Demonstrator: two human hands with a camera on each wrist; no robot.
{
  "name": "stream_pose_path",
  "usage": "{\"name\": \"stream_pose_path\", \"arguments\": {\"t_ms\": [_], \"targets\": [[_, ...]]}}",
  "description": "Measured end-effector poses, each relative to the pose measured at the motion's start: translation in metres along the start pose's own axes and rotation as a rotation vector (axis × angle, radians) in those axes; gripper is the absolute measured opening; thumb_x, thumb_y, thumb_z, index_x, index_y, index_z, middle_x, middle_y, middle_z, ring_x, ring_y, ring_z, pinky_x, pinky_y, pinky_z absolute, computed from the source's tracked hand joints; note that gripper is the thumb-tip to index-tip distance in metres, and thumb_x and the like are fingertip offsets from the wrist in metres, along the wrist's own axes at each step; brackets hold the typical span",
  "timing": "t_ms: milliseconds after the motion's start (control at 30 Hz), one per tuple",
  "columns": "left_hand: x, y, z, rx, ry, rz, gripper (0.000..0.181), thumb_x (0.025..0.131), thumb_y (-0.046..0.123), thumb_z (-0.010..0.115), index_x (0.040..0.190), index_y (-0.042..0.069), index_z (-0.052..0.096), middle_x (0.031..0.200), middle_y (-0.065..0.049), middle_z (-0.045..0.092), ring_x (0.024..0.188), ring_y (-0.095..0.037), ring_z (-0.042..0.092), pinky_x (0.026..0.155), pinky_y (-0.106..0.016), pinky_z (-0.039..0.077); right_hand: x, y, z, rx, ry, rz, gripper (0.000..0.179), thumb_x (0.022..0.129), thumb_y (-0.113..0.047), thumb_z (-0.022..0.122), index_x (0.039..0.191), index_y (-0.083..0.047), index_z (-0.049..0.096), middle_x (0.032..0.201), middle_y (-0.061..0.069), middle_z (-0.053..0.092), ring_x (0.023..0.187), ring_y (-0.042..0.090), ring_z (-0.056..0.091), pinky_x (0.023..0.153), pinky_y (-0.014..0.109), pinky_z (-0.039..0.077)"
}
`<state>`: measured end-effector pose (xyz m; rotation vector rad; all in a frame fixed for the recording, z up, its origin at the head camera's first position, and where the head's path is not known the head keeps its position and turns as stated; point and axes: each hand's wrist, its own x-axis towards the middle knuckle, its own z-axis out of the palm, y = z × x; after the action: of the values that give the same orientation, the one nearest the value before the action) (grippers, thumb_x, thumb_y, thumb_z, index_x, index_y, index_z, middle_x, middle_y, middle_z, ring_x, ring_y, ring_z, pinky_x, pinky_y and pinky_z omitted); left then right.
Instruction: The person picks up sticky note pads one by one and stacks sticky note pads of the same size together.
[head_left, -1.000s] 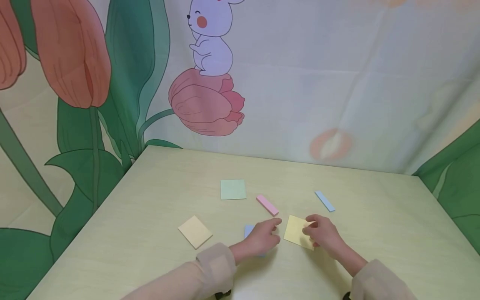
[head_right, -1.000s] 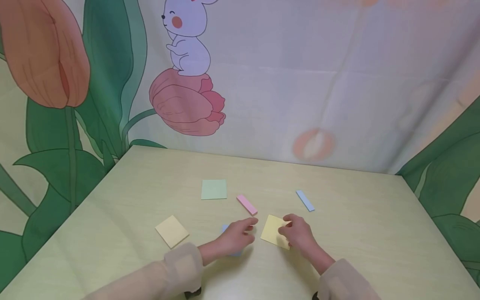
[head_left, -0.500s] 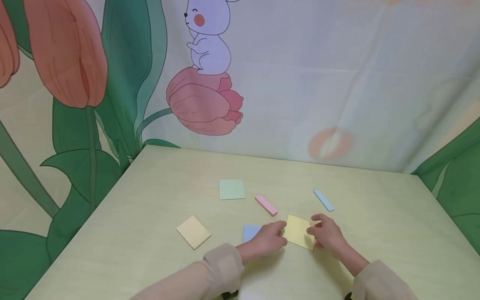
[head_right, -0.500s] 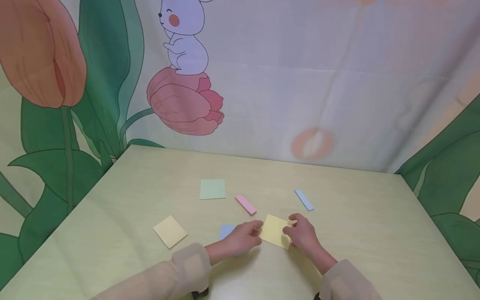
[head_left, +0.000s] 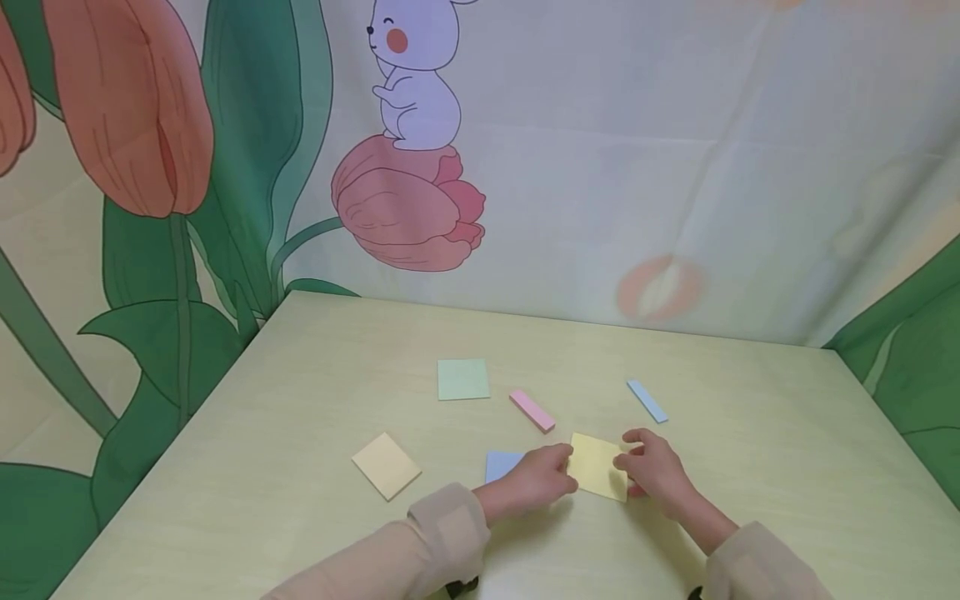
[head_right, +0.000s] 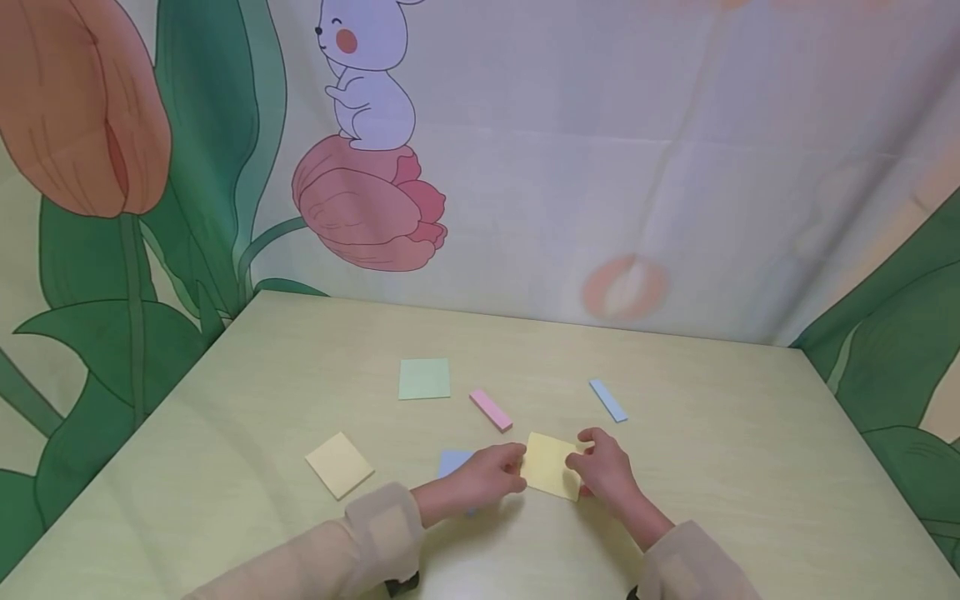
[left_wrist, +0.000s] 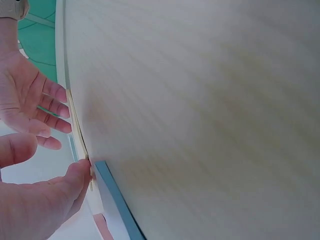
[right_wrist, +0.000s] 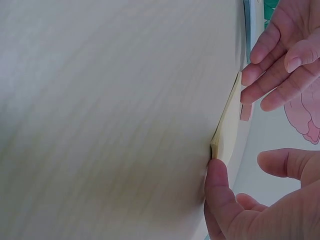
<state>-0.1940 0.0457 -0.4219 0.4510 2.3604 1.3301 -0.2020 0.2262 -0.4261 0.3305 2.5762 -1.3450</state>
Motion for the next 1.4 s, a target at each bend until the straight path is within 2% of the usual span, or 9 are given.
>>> {"name": "stream_pose_path", "arguments": {"t_ms": [133,333,433,533,600,833,967,1100,1400], "targets": [[-0.002,0.001,-0.001,0.007,-0.004,-0.008,0.047,0.078,0.004,0.055,0.123,-0.005,0.044,0.073,-0.003,0.044,0.052,-0.013,0.037,0.047,-0.023,0.032,-0.001,-0.001,0.001,0.003,-0.005,0.004,0.043,0.081,-0.009,0.052,0.12,0.005,0.04,0.108,0.023,0.046,0.081,0.023,0.053,0.055,0.027,0.051],[-0.005,0.002,-0.002,0.033,-0.008,-0.013,0.041,0.077,0.004,0.056,0.116,-0.005,0.048,0.075,-0.003,0.046,0.055,-0.012,0.039,0.048,-0.023,0.033,-0.004,-0.002,0.002,0.01,-0.015,0.003,0.042,0.081,-0.009,0.052,0.119,0.005,0.041,0.105,0.022,0.049,0.079,0.022,0.053,0.055,0.027,0.051],[-0.007,0.002,-0.003,0.059,-0.007,-0.011,0.034,0.075,0.004,0.057,0.108,-0.005,0.052,0.074,-0.002,0.046,0.058,-0.012,0.04,0.05,-0.023,0.034,-0.005,-0.002,0.003,0.008,-0.021,0.012,0.042,0.081,-0.008,0.052,0.119,0.004,0.041,0.104,0.022,0.05,0.076,0.021,0.052,0.054,0.027,0.05],[-0.009,0.003,-0.003,0.091,-0.004,-0.006,0.017,0.073,0.003,0.058,0.088,-0.001,0.052,0.069,-0.001,0.043,0.058,-0.012,0.038,0.05,-0.022,0.032,-0.005,-0.001,0.004,0.008,-0.029,0.02,0.042,0.08,-0.008,0.053,0.119,0.004,0.042,0.104,0.021,0.05,0.073,0.019,0.052,0.054,0.026,0.049],[-0.011,0.003,-0.004,0.108,-0.001,-0.004,0.012,0.072,0.002,0.057,0.077,0.003,0.047,0.065,0.0,0.04,0.056,-0.012,0.036,0.049,-0.022,0.03,-0.006,-0.001,0.004,0.01,-0.035,0.017,0.042,0.08,-0.007,0.053,0.118,0.005,0.042,0.1,0.02,0.051,0.069,0.018,0.051,0.053,0.026,0.049],[-0.013,0.0,-0.01,0.127,0.014,-0.056,0.022,0.073,0.0,0.054,0.068,0.011,0.036,0.058,0.003,0.036,0.048,-0.01,0.034,0.045,-0.02,0.028,-0.006,0.005,0.0,-0.004,-0.057,0.008,0.039,0.079,-0.006,0.054,0.115,0.006,0.043,0.08,0.01,0.051,0.05,0.012,0.048,0.047,0.027,0.048],[-0.01,-0.001,-0.011,0.156,0.015,-0.066,0.024,0.073,-0.001,0.054,0.068,0.011,0.034,0.056,0.002,0.035,0.047,-0.01,0.034,0.044,-0.021,0.026,-0.006,0.007,-0.001,-0.034,-0.057,0.027,0.036,0.079,-0.007,0.054,0.112,0.005,0.045,0.079,0.01,0.051,0.051,0.012,0.05,0.047,0.027,0.048],[-0.008,0.0,-0.011,0.14,0.001,-0.063,0.023,0.074,0.0,0.053,0.066,0.011,0.034,0.054,0.002,0.039,0.045,-0.01,0.034,0.042,-0.02,0.026,-0.004,0.007,0.001,-0.048,-0.058,0.035,0.035,0.078,-0.008,0.054,0.11,0.004,0.047,0.075,0.008,0.052,0.053,0.013,0.052,0.046,0.027,0.048],[-0.004,0.0,-0.01,0.164,0.04,-0.056,0.028,0.071,-0.002,0.053,0.057,0.012,0.033,0.049,0.002,0.042,0.044,-0.01,0.031,0.043,-0.019,0.025,-0.002,0.008,0.003,-0.036,-0.06,0.024,0.031,0.077,-0.006,0.053,0.105,0.004,0.048,0.069,0.007,0.052,0.05,0.014,0.052,0.046,0.027,0.049]]}}
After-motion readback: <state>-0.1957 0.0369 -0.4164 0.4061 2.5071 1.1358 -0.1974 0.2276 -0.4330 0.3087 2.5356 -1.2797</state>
